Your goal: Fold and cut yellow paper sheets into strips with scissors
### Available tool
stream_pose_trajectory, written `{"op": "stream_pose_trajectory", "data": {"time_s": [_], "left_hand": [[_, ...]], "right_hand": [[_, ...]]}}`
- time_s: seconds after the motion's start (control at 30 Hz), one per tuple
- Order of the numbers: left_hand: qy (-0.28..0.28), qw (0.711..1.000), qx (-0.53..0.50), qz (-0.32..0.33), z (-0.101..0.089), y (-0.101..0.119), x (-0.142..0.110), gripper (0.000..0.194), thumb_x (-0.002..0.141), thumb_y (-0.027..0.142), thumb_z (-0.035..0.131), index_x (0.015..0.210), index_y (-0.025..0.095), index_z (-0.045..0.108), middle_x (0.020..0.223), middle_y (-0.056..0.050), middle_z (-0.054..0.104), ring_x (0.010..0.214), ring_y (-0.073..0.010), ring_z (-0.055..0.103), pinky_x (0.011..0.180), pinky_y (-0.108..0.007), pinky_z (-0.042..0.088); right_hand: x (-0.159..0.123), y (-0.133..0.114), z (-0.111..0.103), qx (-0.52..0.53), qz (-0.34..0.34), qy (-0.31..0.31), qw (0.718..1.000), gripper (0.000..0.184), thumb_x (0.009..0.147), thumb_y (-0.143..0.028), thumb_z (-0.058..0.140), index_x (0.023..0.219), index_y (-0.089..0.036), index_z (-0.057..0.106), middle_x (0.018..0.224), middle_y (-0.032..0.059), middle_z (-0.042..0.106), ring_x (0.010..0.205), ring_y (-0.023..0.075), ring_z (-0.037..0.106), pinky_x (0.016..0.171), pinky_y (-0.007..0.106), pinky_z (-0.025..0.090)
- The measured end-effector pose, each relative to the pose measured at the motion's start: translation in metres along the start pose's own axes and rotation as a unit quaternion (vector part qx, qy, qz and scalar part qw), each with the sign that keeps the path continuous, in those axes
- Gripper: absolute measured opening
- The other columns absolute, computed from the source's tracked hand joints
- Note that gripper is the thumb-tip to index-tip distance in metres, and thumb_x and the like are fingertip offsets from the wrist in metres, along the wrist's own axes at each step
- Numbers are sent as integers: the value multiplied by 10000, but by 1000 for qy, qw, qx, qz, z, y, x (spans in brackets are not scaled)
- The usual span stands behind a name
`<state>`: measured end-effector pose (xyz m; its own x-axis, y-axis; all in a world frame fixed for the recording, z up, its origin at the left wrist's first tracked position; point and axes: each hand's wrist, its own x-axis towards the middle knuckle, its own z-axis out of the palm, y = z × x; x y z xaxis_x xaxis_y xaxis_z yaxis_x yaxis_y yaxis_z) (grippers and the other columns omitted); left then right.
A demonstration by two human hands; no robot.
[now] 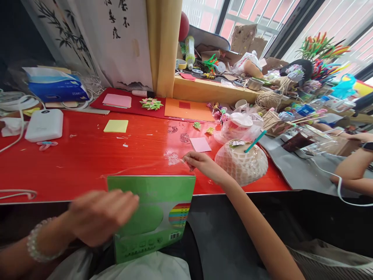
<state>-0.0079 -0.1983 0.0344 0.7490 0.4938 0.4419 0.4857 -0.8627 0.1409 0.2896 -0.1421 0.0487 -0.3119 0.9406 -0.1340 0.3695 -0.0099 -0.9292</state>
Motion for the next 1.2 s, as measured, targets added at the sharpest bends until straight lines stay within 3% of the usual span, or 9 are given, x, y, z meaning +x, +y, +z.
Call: {"op": "stream_pose_trajectory", "data": {"time_s": [0.07, 0.2, 0.27, 0.33, 0.5, 0.73, 0.87, 1.0, 1.2], "left_hand": [[25, 980, 143, 134, 17, 18, 4, 280, 919, 224, 456, 1166, 225, 590, 1139, -21, 659, 1050, -145, 592, 847, -237, 465], [74, 958, 275, 10, 38, 24, 27, 308, 900, 216, 507, 1148, 59, 601, 1122, -122, 663, 1038, -239, 605, 903, -364, 449], [77, 956, 284, -27, 43, 23, 32, 322, 897, 218, 512, 1155, 45, 597, 1081, -123, 674, 982, -237, 622, 880, -369, 455], [79, 957, 279, -29, 44, 23, 32, 327, 886, 176, 511, 1175, 41, 587, 1064, -123, 674, 966, -237, 621, 876, -370, 451], [118, 954, 274, -20, 52, 34, 17, 346, 875, 110, 465, 1199, 40, 563, 1037, -129, 660, 954, -228, 603, 895, -373, 422], [143, 961, 229, 61, 87, 28, -14, 243, 875, 71, 414, 1021, 99, 606, 896, -82, 671, 860, -187, 626, 827, -334, 436], [145, 962, 219, 76, 97, 21, -26, 227, 880, 81, 419, 1002, 111, 609, 897, -74, 676, 861, -173, 624, 807, -319, 425], [153, 961, 208, 102, 87, 20, -26, 223, 885, 94, 426, 995, 117, 619, 879, -65, 677, 869, -161, 618, 796, -313, 415], [189, 946, 224, 138, 57, 21, -10, 175, 888, 121, 459, 952, 136, 620, 843, -35, 671, 837, -153, 611, 738, -302, 394]], "right_hand": [[2, 0, 0, 1, 5, 5, 1000, 281, 841, -438, 549, 735, -178, 567, 651, -29, 488, 634, 100, 497, 667, 253, 432], [-6, -3, 5, -23, -65, 178, 982, 290, 887, -443, 474, 845, -184, 597, 770, 11, 577, 745, 133, 573, 738, 285, 473], [-21, -8, 14, -69, -144, 335, 929, 225, 912, -378, 458, 875, -204, 595, 819, 15, 603, 787, 140, 587, 751, 290, 480], [-42, -14, 28, -123, -239, 397, 878, 158, 923, -275, 451, 881, -221, 594, 787, 9, 605, 773, 140, 592, 718, 280, 488], [-70, -15, 70, -309, -398, 154, 850, 213, 859, -94, 483, 1037, -170, 573, 893, 79, 674, 828, 180, 639, 720, 312, 533], [-57, 6, 85, -344, -215, 107, 908, 266, 937, -186, 407, 1179, -152, 512, 1075, 99, 672, 978, 198, 645, 812, 348, 550], [-55, 11, 87, -365, -221, 75, 901, 274, 930, -185, 419, 1184, -152, 518, 1086, 99, 662, 1008, 204, 627, 838, 365, 537], [-53, 8, 81, -386, -227, 150, 881, 298, 895, -265, 525, 1169, -150, 550, 1167, 128, 618, 1084, 235, 572, 914, 408, 474], [-46, -17, 61, -353, -189, 75, 914, 137, 894, -202, 539, 794, -190, 632, 729, -13, 689, 671, 124, 606, 689, 266, 457]]}}
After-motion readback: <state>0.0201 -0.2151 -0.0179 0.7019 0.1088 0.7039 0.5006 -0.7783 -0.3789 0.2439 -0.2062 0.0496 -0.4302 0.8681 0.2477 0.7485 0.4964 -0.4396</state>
